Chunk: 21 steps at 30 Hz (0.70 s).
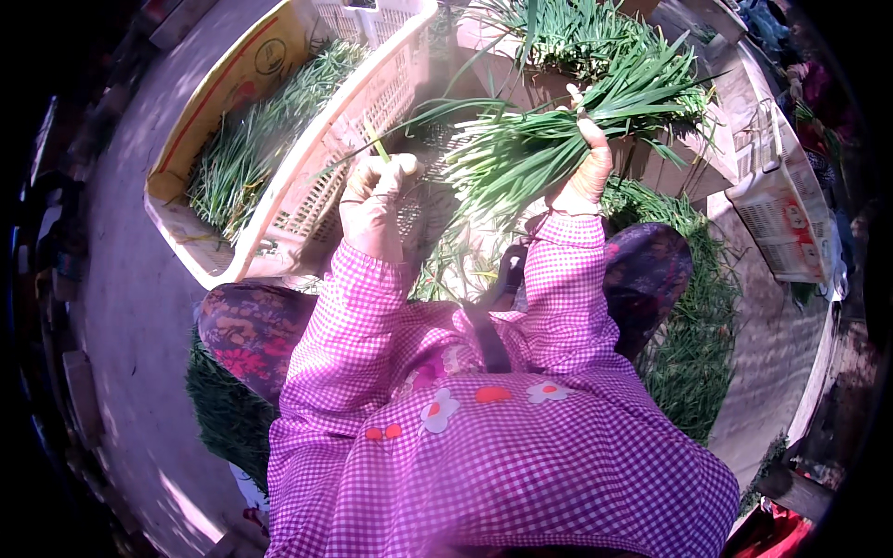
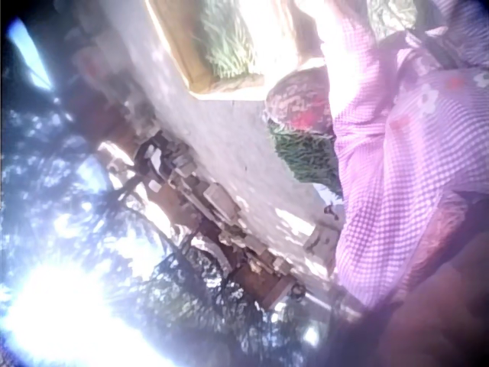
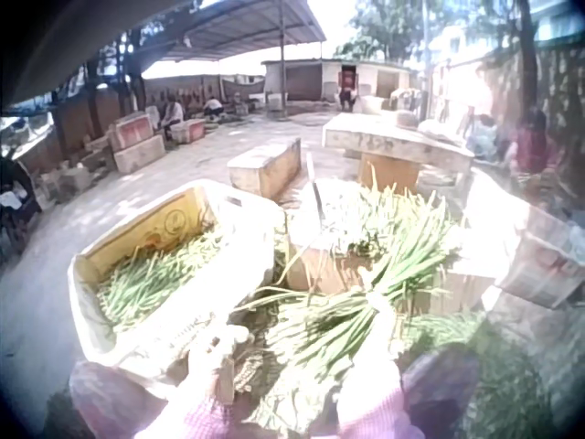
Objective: The person sorts through bundles of green onions by hand, peeling away dry or damaged outer layers and placing the cleaned stalks into a plastic crate while moving a basket of produce aside.
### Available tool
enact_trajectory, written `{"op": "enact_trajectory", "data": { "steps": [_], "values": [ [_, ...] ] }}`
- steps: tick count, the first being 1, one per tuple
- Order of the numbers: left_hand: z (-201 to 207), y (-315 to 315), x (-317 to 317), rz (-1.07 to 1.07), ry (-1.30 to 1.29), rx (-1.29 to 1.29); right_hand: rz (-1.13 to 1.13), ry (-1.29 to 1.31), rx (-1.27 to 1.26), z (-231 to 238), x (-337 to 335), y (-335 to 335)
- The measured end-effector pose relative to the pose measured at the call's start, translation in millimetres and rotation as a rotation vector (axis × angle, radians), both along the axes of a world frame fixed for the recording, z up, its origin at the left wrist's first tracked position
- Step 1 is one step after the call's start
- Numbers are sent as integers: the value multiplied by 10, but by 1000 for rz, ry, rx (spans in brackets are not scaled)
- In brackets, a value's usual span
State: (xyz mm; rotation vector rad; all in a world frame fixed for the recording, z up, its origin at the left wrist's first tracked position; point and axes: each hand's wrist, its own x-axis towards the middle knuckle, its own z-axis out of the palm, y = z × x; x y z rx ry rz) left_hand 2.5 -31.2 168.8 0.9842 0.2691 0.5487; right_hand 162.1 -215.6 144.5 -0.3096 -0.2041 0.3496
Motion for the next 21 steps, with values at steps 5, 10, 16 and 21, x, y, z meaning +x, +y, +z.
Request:
{"op": "enact_trajectory", "data": {
  "steps": [5, 10, 16, 21],
  "values": [
    [-422, 825, -98, 300, 311, 43, -71, -172, 121, -67, 203, -408],
    [-422, 554, -43, 467, 394, 1243, 29, -213, 213, -192, 229, -462],
    [-383, 83, -50, -119, 240, 606, -55, 51, 157, -180, 297, -394],
    [-357, -70, -36, -350, 226, 492, 39, -51, 130, -191, 242, -351]
  ]
}}
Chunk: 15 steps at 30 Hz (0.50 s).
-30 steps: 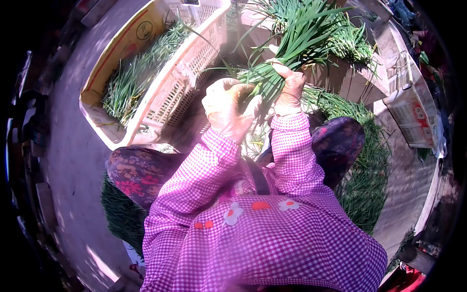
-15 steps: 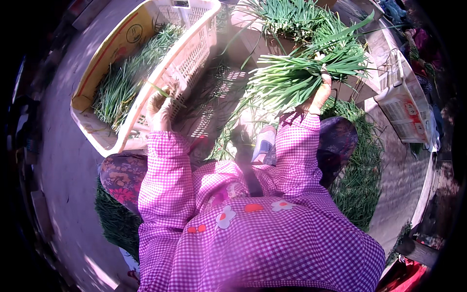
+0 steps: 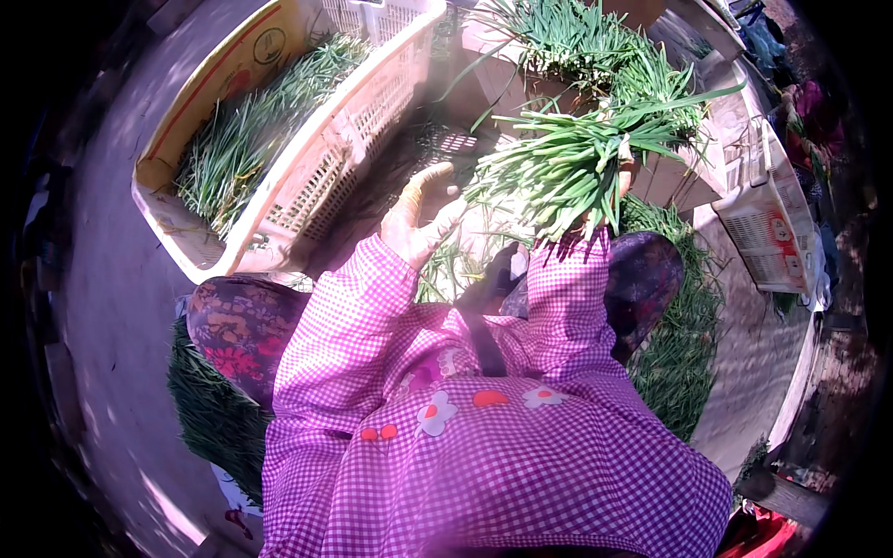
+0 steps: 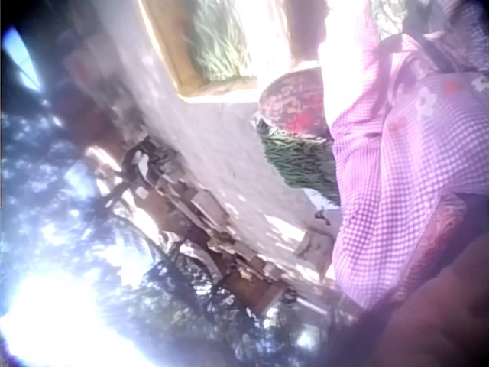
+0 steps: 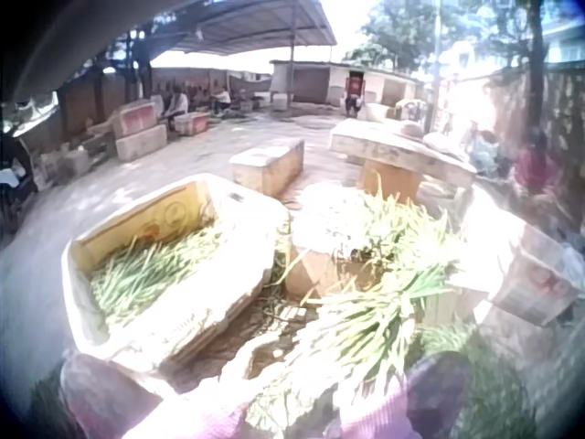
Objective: The person sorts through bundles of green onions by hand, peeling away dry or damaged outer layers and placing the cleaned stalks into a plastic crate while moving a basket of produce aside.
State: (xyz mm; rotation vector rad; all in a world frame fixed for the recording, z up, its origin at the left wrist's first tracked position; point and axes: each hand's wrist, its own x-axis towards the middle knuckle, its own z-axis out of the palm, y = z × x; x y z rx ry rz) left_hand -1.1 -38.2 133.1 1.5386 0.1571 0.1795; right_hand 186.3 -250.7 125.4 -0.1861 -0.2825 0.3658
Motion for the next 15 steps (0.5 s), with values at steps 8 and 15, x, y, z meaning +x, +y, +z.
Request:
{"op": "enact_trajectory", "data": {
  "steps": [8, 15],
  "values": [
    [273, -56, -68, 144, -351, 261, 362, -158, 250, 100, -230, 208],
    [101, 48, 1, 205, -102, -222, 630, -238, 423, 204, -228, 415]
  ]
}}
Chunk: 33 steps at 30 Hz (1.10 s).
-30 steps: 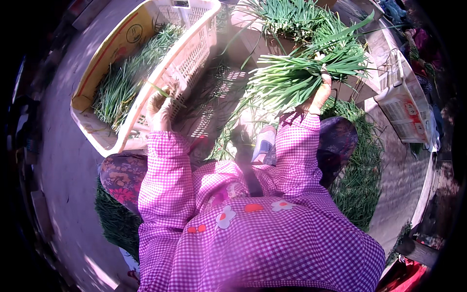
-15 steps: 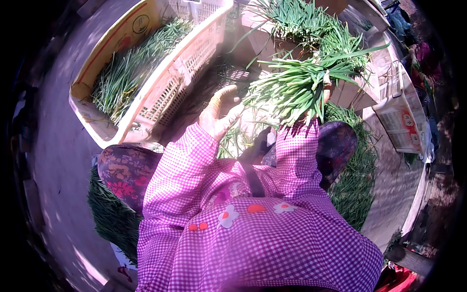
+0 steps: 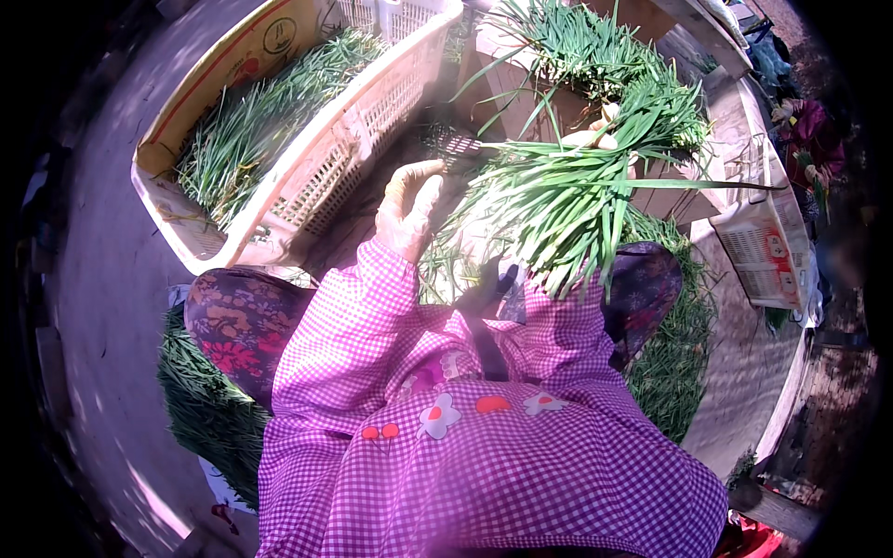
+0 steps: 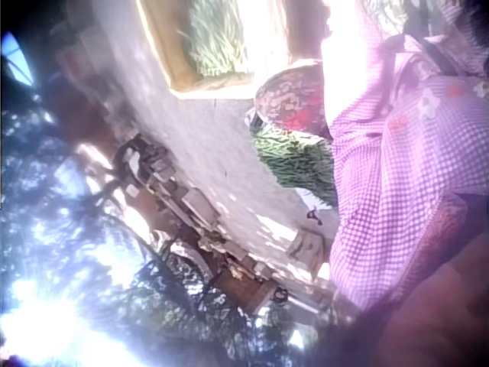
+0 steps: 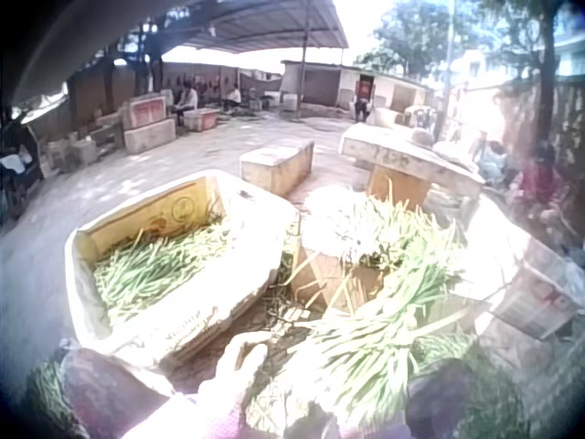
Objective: The person sorts through bundles of green onions by hand, peeling away dry or damaged outer layers and placing the cleaned stalks into a plastic crate while moving a basket of produce aside.
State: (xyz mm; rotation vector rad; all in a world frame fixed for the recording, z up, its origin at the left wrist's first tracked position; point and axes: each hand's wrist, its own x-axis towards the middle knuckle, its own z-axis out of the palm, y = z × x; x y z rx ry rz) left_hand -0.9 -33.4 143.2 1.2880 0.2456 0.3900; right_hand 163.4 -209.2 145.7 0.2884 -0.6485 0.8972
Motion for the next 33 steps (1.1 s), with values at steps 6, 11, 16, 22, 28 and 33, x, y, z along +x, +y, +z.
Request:
{"op": "enact_trajectory", "data": {
  "steps": [6, 11, 16, 22, 28, 33],
  "values": [
    [24, 185, -16, -264, -17, -210, -67, -257, -37, 59, 137, 4],
    [111, 235, -37, -521, -45, -62, -2, -170, -67, 98, -90, 131],
    [46, 243, -2, -745, 11, -273, 39, -125, -123, 91, -290, 219],
    [-229, 244, 37, -900, -65, -249, -12, -39, -293, 69, -403, 270],
    [-421, 231, -12, -772, -90, 69, -350, -73, -927, 56, -440, 372],
    [-662, 66, 0, -661, 11, -160, -674, -147, -1082, 157, -529, 484]
  ]
}}
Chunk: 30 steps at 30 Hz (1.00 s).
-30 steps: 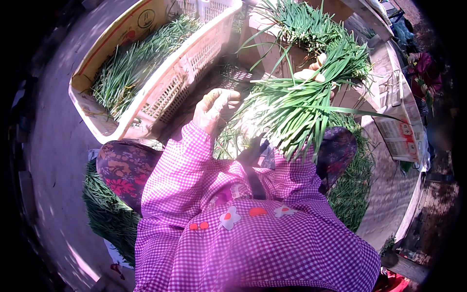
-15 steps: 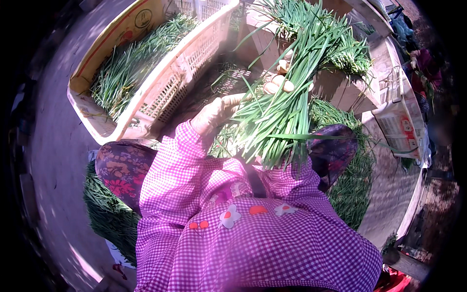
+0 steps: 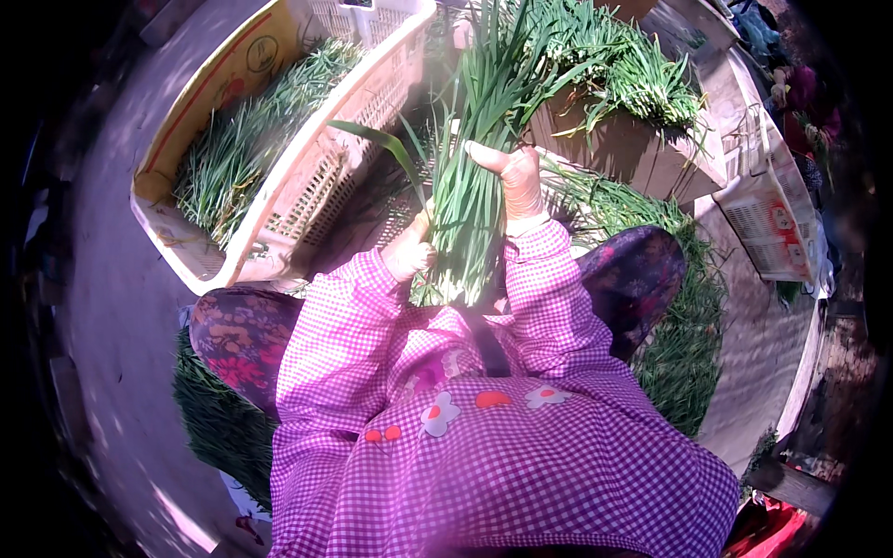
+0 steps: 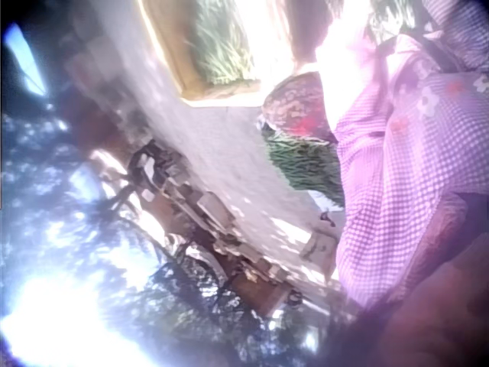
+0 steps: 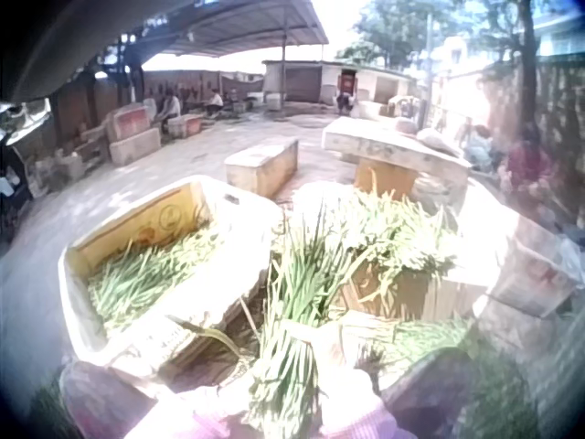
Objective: The person sorts through bundles of green onions by hand, peeling away dry or damaged outer layers and placing the cleaned stalks into a plastic crate while moving a basket of produce aside.
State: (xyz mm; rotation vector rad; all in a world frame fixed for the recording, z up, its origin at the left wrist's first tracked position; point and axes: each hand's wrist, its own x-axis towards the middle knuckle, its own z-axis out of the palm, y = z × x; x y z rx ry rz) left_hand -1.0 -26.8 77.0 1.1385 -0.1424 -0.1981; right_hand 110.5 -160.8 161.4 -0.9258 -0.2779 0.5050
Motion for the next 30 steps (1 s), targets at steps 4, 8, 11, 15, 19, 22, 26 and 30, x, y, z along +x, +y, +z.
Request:
{"op": "enact_trajectory", "data": {
  "steps": [4, 8, 11, 15, 19, 22, 26, 30],
  "values": [
    [116, -161, -7, -3, 75, 103, -120, -321, -325, -168, 6, 98],
    [168, -247, 69, 222, 10, 44, -110, -418, -357, -285, 10, 204],
    [18, -158, 159, 343, 22, 243, 49, -48, -95, -79, -42, 195],
    [-209, -122, 373, 544, 176, 102, 54, -213, -200, -250, 115, 142],
    [-360, 30, 716, 547, 279, -629, 20, -439, -468, -300, 237, 154],
    [-728, 247, 896, 689, -210, 881, 42, -449, -425, -641, 328, 211],
    [-1855, 470, 1029, 567, -350, 1444, -63, -893, -754, -1284, 451, 313],
    [-2247, 335, 894, 349, 96, 1002, -57, -1055, -897, -1993, 550, 406]
  ]
}}
